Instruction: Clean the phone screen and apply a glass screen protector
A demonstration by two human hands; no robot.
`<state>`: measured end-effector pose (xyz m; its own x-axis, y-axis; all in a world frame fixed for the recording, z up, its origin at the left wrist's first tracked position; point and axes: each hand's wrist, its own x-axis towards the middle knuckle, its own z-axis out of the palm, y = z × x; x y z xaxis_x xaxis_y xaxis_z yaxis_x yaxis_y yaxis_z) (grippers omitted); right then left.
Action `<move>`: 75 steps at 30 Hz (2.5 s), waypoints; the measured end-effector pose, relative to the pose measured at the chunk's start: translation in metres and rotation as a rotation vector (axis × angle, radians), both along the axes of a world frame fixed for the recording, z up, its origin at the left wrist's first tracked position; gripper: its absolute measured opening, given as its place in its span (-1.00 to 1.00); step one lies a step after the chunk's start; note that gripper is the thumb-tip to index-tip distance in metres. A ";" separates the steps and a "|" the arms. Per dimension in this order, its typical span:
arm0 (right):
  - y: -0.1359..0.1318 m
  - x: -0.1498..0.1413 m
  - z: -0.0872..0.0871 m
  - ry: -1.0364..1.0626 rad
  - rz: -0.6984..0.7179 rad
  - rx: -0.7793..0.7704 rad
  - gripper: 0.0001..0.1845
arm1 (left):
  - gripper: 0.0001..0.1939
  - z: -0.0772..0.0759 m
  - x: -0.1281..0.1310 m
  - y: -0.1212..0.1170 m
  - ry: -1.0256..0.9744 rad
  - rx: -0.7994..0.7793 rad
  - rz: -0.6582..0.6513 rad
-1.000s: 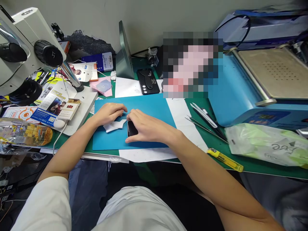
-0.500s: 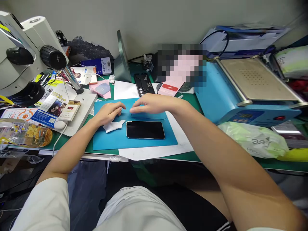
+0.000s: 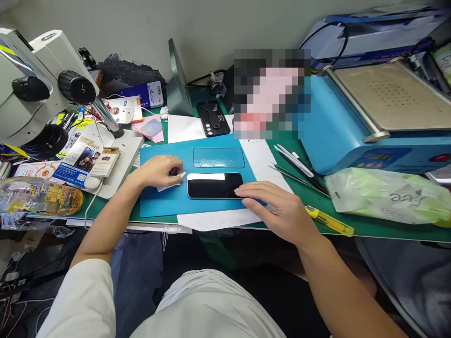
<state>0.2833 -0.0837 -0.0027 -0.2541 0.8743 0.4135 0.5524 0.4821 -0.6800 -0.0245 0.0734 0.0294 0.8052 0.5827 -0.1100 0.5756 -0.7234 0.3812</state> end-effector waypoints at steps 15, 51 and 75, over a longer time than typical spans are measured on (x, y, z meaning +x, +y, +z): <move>0.015 -0.033 0.012 0.235 -0.072 -0.183 -0.64 | -0.84 0.056 0.033 -0.052 -0.416 -0.054 0.115; -0.016 -0.041 0.004 -0.265 -0.063 0.290 -0.57 | -0.43 -0.021 0.081 -0.139 0.081 0.400 0.195; 0.021 -0.046 0.017 -0.293 0.025 -0.382 0.03 | -0.31 -0.052 0.149 -0.135 -0.093 0.302 0.270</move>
